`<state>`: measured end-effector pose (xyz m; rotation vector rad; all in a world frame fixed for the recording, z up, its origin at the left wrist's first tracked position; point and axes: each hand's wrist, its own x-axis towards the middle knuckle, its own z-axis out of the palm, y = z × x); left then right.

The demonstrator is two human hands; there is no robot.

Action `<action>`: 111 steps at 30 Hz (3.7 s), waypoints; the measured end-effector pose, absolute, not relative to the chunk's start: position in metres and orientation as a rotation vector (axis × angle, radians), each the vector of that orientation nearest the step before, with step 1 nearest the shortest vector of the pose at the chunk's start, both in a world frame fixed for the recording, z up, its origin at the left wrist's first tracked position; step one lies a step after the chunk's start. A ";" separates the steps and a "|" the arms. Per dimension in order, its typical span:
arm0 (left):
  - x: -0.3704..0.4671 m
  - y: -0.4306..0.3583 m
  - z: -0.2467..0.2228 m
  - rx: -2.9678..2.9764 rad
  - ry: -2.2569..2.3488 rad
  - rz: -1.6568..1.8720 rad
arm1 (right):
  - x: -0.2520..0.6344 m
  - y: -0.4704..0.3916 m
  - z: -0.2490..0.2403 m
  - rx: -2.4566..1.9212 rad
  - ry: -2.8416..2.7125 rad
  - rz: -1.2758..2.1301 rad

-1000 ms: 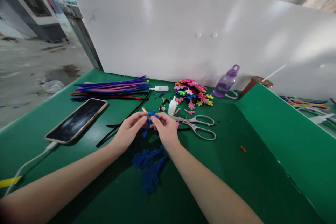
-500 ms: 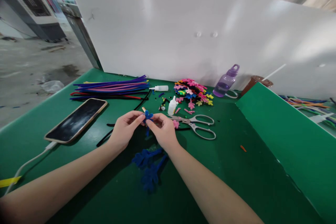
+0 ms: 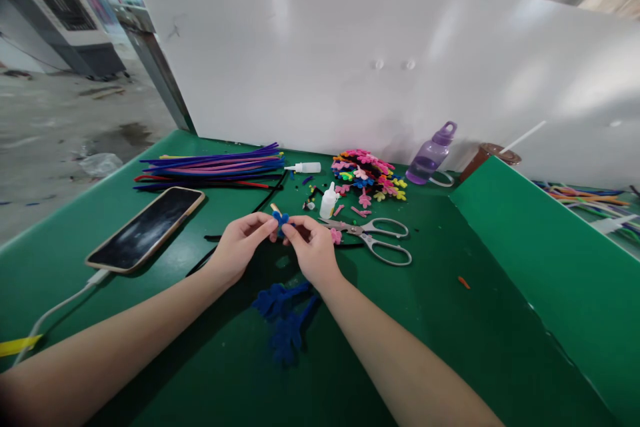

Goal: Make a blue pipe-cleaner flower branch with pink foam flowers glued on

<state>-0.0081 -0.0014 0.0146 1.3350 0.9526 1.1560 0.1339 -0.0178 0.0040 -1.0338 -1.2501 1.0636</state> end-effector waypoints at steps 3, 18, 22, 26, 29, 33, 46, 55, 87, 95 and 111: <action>-0.010 0.000 0.013 1.354 0.952 1.135 | 0.135 -0.018 0.005 -1.086 -1.276 1.017; -0.006 0.000 0.010 1.179 0.850 1.220 | 0.134 -0.016 0.002 -1.067 -1.135 1.105; -0.005 -0.001 0.012 1.198 0.883 1.210 | 0.135 -0.017 0.004 -1.075 -1.151 1.111; -0.005 -0.002 0.015 1.218 0.943 1.200 | 0.135 -0.019 0.010 -1.103 -1.189 1.123; -0.006 -0.003 0.015 1.231 0.977 1.208 | 0.135 -0.021 0.013 -1.106 -1.198 1.132; -0.006 -0.002 0.013 1.250 0.997 1.225 | 0.134 -0.021 0.015 -1.096 -1.188 1.171; -0.006 -0.003 0.015 1.326 0.967 1.169 | 0.135 -0.021 0.013 -1.063 -1.193 1.174; -0.007 -0.003 0.015 1.373 1.009 1.142 | 0.134 -0.020 0.014 -1.096 -1.143 1.216; -0.006 -0.004 0.012 1.321 1.122 1.225 | 0.134 -0.020 0.014 -1.100 -1.139 1.206; -0.007 -0.003 0.011 1.369 1.076 1.220 | 0.135 -0.018 0.010 -1.144 -1.168 1.180; -0.006 -0.002 0.012 1.327 1.020 1.176 | 0.136 -0.017 0.011 -1.123 -1.152 1.206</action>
